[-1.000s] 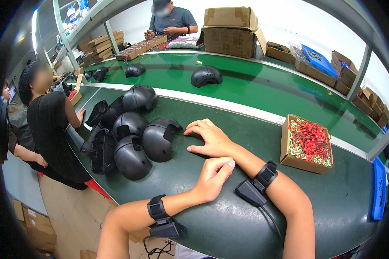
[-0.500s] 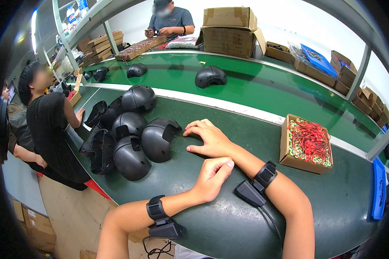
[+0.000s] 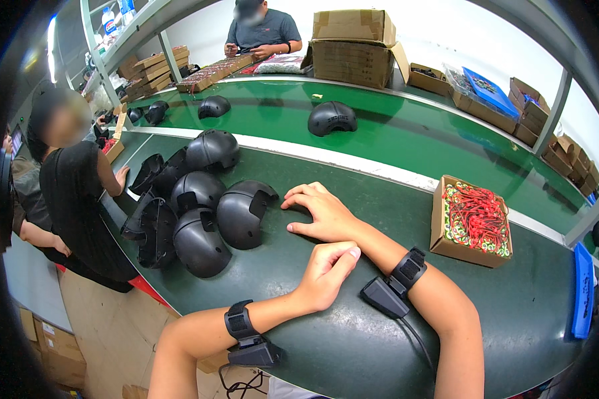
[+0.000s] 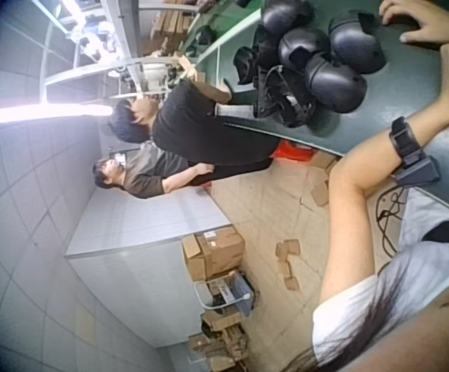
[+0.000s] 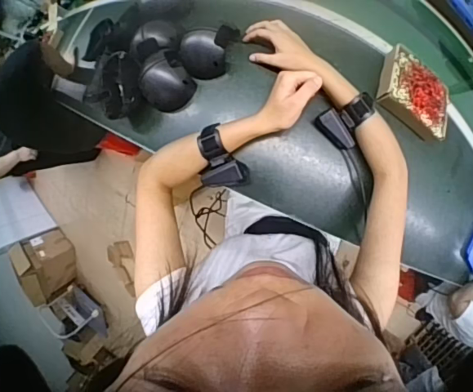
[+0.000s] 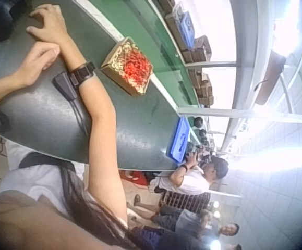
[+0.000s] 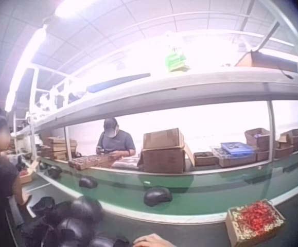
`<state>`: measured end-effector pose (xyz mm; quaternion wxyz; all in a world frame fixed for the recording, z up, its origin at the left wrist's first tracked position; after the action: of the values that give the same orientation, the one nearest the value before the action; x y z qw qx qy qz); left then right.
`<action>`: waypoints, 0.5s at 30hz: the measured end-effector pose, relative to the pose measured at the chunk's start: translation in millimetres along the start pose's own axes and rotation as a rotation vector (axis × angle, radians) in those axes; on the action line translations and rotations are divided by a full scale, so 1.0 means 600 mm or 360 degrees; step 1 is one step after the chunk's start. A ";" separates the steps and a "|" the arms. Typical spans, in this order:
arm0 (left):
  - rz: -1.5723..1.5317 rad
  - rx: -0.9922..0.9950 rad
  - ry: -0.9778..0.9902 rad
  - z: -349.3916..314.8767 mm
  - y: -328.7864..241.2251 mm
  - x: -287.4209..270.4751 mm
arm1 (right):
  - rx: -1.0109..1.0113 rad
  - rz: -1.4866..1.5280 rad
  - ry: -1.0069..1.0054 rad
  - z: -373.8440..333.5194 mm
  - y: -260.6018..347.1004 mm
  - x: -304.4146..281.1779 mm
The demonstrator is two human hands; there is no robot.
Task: Assembling electronic components into black helmet shells on a factory conveyor belt.
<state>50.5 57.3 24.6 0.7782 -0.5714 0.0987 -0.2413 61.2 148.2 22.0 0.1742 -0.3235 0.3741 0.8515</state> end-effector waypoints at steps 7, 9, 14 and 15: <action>0.0037 0.0052 -0.0001 0.004 -0.003 0.001 | 0.0021 0.0015 0.0004 0.000 -0.003 -0.001; 0.0108 0.0108 0.0008 0.008 -0.006 -0.002 | -0.0006 0.0037 0.0019 0.004 -0.002 -0.003; 0.0074 0.0025 -0.0032 0.022 0.017 -0.018 | 0.0438 0.0548 0.0215 0.047 -0.052 -0.014; 0.0119 0.0047 -0.0034 0.025 0.014 -0.017 | 0.0437 0.0398 -0.0006 0.065 -0.070 -0.046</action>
<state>50.4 76.7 20.3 0.7960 -0.5583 0.1081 -0.2073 87.7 203.5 38.9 0.1103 -0.2460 0.5239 0.8080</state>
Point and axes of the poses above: each hand's wrist, its own z-axis towards the middle knuckle, its own x-axis out of the palm, y = z × x, the point moved 9 cm from there along z, towards the middle knuckle, and after that the axes turned 7 degrees about -y, right-handed, at the moved point
